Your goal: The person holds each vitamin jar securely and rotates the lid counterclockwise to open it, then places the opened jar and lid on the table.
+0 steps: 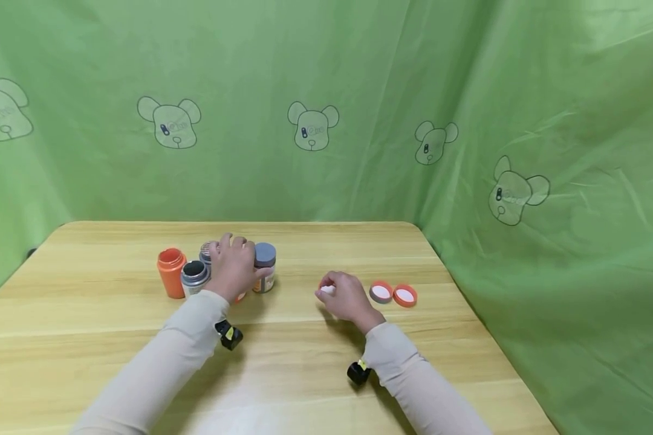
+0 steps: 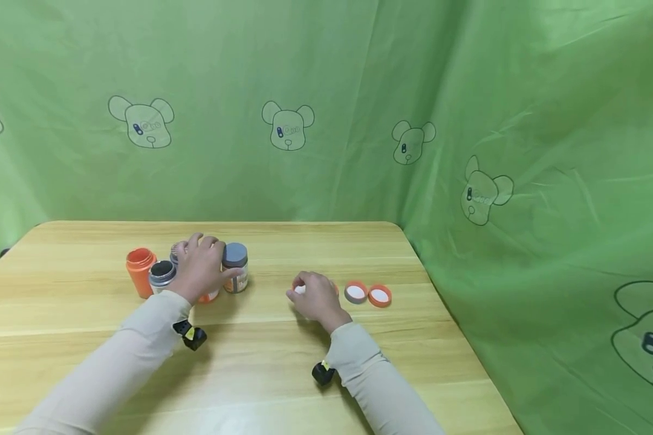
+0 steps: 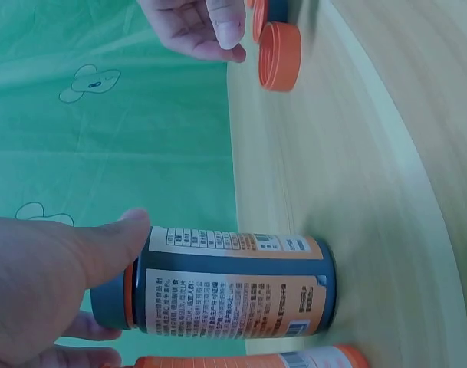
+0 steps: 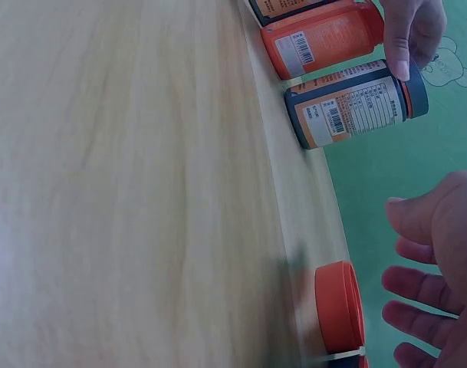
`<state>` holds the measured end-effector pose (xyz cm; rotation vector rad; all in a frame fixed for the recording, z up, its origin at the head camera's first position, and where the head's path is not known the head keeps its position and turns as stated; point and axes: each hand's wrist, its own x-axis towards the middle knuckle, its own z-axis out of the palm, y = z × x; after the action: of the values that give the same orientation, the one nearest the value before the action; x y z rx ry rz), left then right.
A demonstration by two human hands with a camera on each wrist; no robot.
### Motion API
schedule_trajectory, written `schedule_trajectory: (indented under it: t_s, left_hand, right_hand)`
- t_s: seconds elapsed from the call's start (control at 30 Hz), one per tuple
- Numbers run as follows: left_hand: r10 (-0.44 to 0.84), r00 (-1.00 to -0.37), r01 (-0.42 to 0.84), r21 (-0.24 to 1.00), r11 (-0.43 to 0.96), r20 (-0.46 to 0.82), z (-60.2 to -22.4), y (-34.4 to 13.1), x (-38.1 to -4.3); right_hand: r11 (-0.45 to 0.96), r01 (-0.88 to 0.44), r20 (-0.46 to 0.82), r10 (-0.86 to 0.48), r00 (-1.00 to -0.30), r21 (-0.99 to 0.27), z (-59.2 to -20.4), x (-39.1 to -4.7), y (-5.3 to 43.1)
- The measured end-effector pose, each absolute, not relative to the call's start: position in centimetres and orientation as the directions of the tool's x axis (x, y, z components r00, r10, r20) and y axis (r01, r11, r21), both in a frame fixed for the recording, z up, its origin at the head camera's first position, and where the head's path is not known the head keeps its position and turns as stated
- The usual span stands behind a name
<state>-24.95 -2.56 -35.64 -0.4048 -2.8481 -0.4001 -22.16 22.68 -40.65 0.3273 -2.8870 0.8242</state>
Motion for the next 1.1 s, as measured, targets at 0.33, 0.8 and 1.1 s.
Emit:
schedule_trajectory:
  t_s: [0.33,0.8,1.1]
  left_hand:
    - [0.232,-0.919,0.331,0.302,0.894,0.32,-36.4,-1.6,-24.8]
    - [0.245,-0.951,0.308,0.636,0.708,0.188,-37.2,-0.3,-24.0]
    - [0.205,-0.975,0.199,0.745,0.636,0.085,-39.3,0.5,-23.9]
  right_hand:
    - [0.818,-0.259,0.196,-0.182,-0.963,-0.514,-40.8,-21.7,22.6]
    - [0.796,-0.247,0.204,-0.158,-0.966,-0.552,-40.4,-21.6,23.2]
    - [0.758,-0.259,0.235,-0.144,-0.961,-0.598,-39.6,-21.4,22.8]
